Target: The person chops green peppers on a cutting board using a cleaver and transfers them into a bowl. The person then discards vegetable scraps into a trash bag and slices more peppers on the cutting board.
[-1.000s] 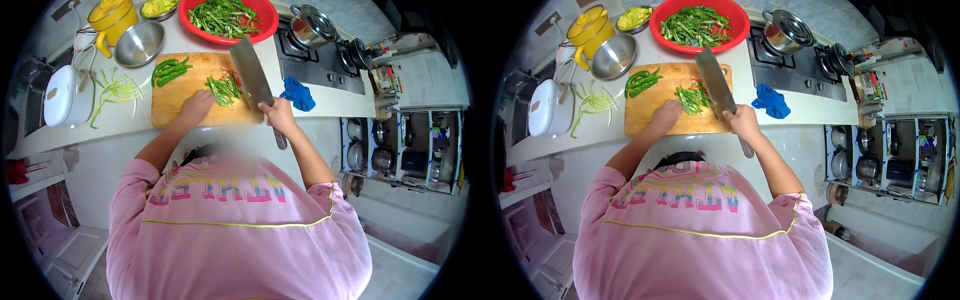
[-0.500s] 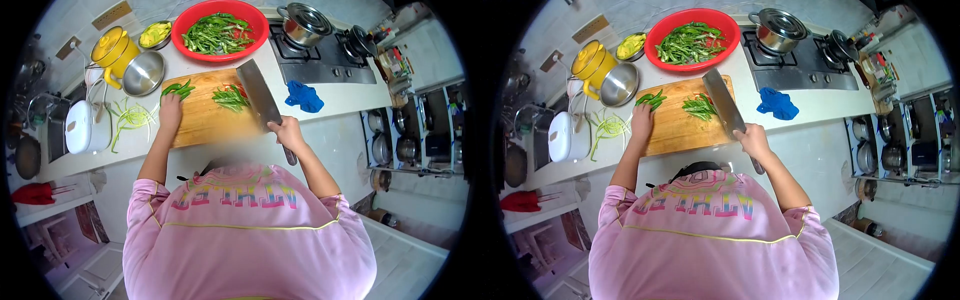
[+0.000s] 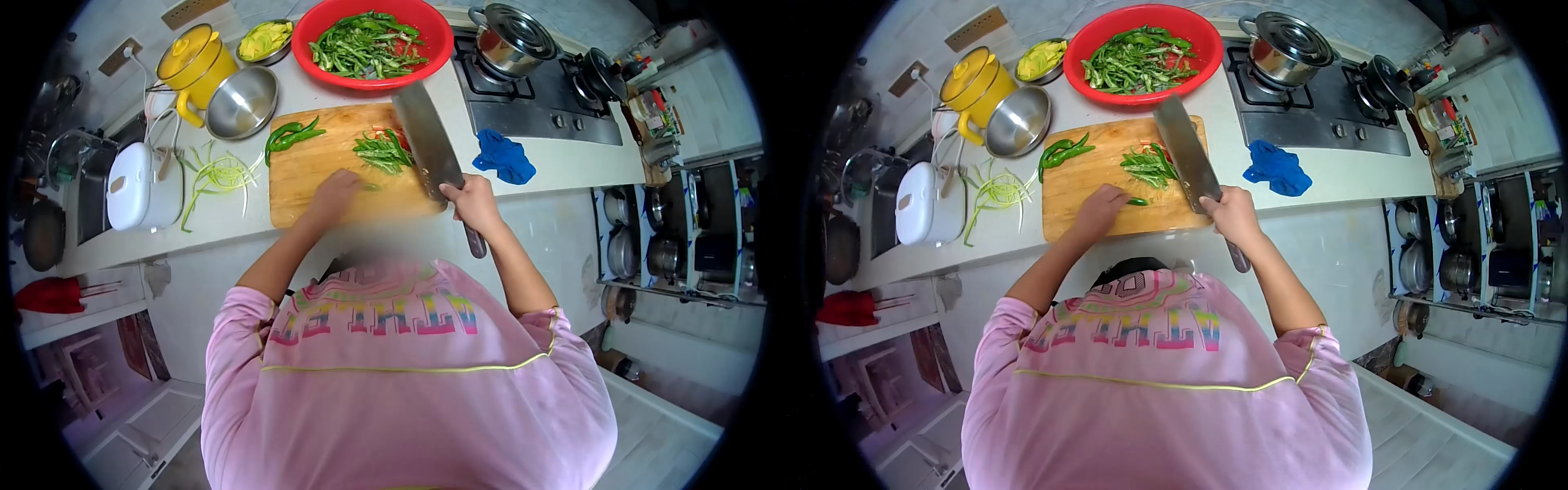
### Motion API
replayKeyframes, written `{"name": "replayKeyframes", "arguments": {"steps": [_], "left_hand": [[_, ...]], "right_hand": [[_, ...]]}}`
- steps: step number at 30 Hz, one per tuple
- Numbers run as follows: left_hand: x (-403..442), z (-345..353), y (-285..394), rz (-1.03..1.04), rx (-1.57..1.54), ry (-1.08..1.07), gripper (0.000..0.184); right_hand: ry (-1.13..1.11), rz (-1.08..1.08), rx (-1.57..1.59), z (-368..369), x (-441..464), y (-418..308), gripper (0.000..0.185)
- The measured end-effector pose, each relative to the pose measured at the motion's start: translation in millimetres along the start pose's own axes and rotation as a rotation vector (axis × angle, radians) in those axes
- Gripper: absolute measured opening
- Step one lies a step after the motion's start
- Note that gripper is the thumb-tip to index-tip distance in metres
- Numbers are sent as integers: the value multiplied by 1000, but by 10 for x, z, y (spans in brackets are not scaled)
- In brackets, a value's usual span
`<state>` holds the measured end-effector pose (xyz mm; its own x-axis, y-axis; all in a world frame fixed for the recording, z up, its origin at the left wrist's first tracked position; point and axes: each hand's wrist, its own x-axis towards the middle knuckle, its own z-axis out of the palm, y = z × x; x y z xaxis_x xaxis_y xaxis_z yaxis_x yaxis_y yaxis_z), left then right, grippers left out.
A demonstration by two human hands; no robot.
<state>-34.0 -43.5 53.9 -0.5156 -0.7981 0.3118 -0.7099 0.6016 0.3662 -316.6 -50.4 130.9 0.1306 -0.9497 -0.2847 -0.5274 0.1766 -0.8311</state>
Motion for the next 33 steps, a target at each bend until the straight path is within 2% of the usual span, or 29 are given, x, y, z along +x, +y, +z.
{"name": "replayKeyframes", "arguments": {"steps": [4,5,6,9,12,18,23,26,33], "left_hand": [[-21,110,53,180,-110,160,25],[-73,110,3,157,-63,182,26],[-151,72,-72,133,-16,203,28],[-258,-6,-83,133,86,209,32],[-239,28,9,129,85,174,33],[-147,212,-36,46,26,217,34],[-99,273,-104,-1,1,191,35],[-108,232,-100,66,63,256,33],[-126,291,-123,48,60,254,29]], "right_hand": [[-82,-58,-116,162,-8,-157,21],[-111,-68,-157,191,3,-180,21],[-94,-232,-250,251,62,-77,21],[-157,-241,-396,311,85,-160,23],[-171,-348,-571,343,141,-129,25],[-282,-310,-794,333,204,-276,22],[-259,-341,-818,280,309,-286,28],[-289,-331,-818,299,295,-316,29],[-319,-371,-842,357,281,-323,29]]}}
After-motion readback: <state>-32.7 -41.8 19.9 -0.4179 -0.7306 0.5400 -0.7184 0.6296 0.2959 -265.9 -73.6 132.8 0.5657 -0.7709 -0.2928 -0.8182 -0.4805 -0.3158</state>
